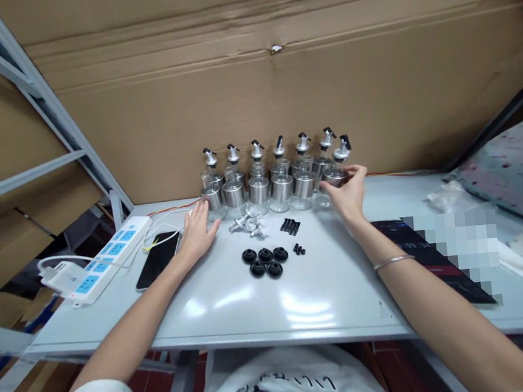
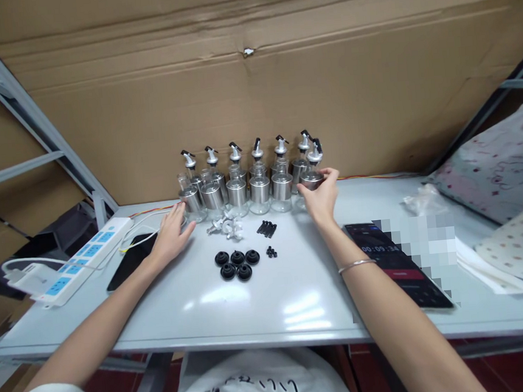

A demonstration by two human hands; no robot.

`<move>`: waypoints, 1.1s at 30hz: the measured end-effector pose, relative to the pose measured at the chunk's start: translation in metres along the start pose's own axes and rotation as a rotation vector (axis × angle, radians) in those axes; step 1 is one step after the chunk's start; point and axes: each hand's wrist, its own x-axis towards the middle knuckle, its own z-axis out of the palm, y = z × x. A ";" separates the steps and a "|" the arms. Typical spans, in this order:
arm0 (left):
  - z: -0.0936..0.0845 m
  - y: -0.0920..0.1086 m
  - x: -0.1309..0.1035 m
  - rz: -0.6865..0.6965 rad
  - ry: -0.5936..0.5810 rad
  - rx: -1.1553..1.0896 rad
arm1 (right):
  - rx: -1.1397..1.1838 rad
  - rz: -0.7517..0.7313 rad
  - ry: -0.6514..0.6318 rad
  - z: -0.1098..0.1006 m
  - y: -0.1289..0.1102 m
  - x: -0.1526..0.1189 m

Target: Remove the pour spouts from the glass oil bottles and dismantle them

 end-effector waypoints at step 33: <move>-0.032 0.131 0.004 0.366 -0.073 -0.744 | -0.153 -0.889 -0.275 -0.034 -0.083 -0.033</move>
